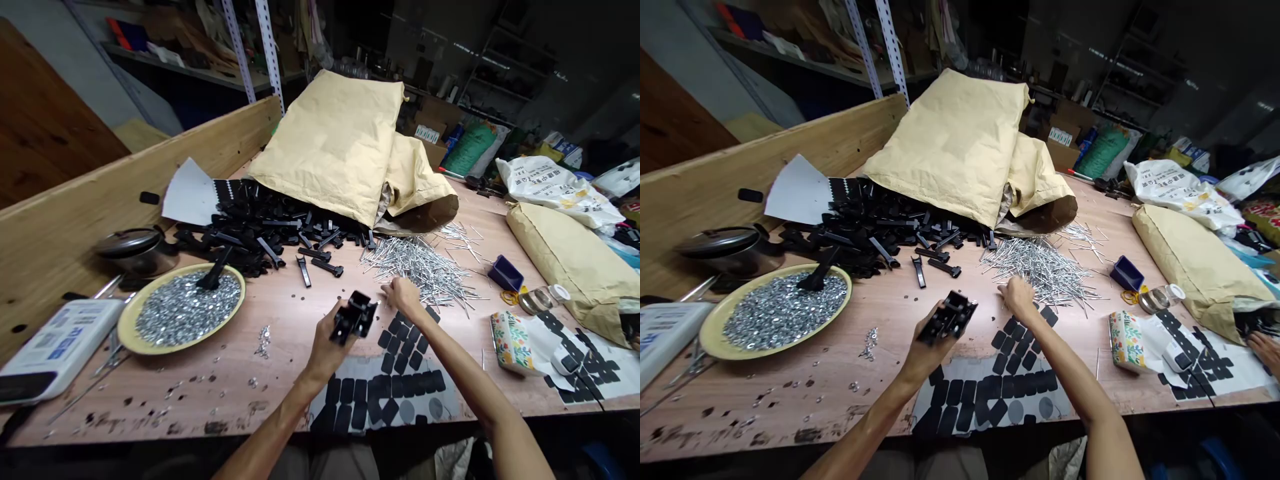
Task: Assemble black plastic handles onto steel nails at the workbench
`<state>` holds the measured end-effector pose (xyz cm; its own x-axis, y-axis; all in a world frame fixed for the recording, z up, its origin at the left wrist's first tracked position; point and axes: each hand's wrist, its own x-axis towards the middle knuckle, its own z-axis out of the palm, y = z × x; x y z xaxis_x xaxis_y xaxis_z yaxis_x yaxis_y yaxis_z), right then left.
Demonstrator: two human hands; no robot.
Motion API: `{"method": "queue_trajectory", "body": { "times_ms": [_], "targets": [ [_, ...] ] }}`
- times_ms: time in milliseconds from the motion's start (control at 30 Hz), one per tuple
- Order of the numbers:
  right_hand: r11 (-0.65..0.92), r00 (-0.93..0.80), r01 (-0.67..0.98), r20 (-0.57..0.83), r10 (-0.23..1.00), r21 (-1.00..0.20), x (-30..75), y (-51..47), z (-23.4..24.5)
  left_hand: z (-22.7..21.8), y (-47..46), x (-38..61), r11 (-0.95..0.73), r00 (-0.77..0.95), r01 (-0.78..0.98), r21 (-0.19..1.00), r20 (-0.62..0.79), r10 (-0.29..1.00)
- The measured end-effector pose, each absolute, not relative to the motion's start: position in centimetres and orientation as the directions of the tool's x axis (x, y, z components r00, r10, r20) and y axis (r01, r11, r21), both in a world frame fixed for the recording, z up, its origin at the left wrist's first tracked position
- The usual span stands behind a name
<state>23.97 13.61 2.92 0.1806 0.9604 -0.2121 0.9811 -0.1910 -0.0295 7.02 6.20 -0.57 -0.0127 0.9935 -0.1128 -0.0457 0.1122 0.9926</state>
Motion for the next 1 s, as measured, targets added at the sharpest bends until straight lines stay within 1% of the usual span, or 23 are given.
{"method": "queue_trajectory", "body": {
  "times_ms": [100, 200, 233, 267, 300, 333, 367, 400, 433, 467, 500, 600, 700, 867, 933, 1000],
  "targets": [
    [-0.239, 0.229, 0.971, -0.193, 0.954, -0.030, 23.4, 14.0, 1.2, -0.8, 6.4, 7.0, 0.005, 0.009, -0.031, 1.000, -0.005, 1.000],
    [-0.267, 0.253, 0.962, -0.174, 0.952, -0.062, 23.5, 14.0, 1.2, -1.2, 6.8, 6.9, 0.002, -0.012, -0.017, 1.000, -0.002, 1.000],
    [-0.255, 0.239, 0.962, -0.154, 0.959, -0.099, 23.6, 13.9, 1.6, -1.3, 7.0, 6.8, 0.006, -0.030, -0.015, 1.000, -0.006, 1.000],
    [-0.223, 0.206, 0.956, -0.105, 0.973, -0.188, 23.7, 13.5, 2.2, -1.2, 7.1, 6.7, 0.008, -0.042, -0.008, 1.000, -0.008, 0.999],
    [-0.161, 0.163, 0.931, -0.021, 0.986, -0.327, 23.8, 13.0, 2.9, -1.1, 7.2, 6.7, 0.006, -0.041, 0.005, 1.000, -0.006, 0.999],
    [-0.062, 0.125, 0.868, 0.096, 0.987, -0.493, 23.7, 12.3, 3.7, -0.9, 7.3, 6.6, 0.000, -0.021, 0.026, 1.000, 0.000, 1.000],
    [0.063, 0.109, 0.763, 0.224, 0.968, -0.644, 23.6, 11.5, 4.6, -0.6, 7.3, 6.5, -0.010, 0.003, 0.052, 0.999, 0.010, 1.000],
    [0.194, 0.113, 0.636, 0.339, 0.934, -0.747, 23.2, 10.7, 5.6, -0.3, 7.3, 6.5, -0.024, 0.027, 0.082, 0.996, 0.021, 0.999],
    [0.299, 0.122, 0.529, 0.419, 0.900, -0.794, 22.8, 9.8, 6.5, 0.0, 7.3, 6.6, -0.039, 0.048, 0.116, 0.992, 0.034, 0.998],
    [0.359, 0.116, 0.471, 0.461, 0.880, -0.806, 22.2, 8.9, 7.3, 0.3, 7.3, 6.6, -0.051, 0.057, 0.149, 0.987, 0.043, 0.997],
    [0.395, 0.094, 0.449, 0.481, 0.872, -0.802, 21.6, 8.2, 7.9, 0.4, 7.3, 6.8, -0.059, 0.057, 0.176, 0.983, 0.049, 0.997],
    [0.452, -0.004, 0.464, 0.508, 0.861, -0.762, 20.0, 6.8, 8.4, 0.6, 7.2, 7.2, -0.071, 0.062, 0.223, 0.972, 0.059, 0.996],
    [0.507, -0.061, 0.461, 0.544, 0.837, -0.728, 19.2, 6.5, 7.4, 0.6, 7.2, 7.4, -0.098, 0.084, 0.235, 0.967, 0.080, 0.993],
    [0.452, -0.068, 0.486, 0.483, 0.873, -0.748, 19.4, 6.7, 6.2, 0.7, 7.1, 7.3, -0.080, 0.067, 0.227, 0.970, 0.067, 0.996],
    [0.470, -0.082, 0.520, 0.506, 0.859, -0.713, 19.6, 6.7, 6.3, 0.7, 7.1, 7.2, -0.064, 0.070, 0.232, 0.971, 0.049, 0.996],
    [0.513, -0.105, 0.577, 0.565, 0.818, -0.635, 19.8, 6.7, 6.5, 0.7, 7.1, 7.1, -0.061, 0.075, 0.235, 0.970, 0.044, 0.996]
  ]
}}
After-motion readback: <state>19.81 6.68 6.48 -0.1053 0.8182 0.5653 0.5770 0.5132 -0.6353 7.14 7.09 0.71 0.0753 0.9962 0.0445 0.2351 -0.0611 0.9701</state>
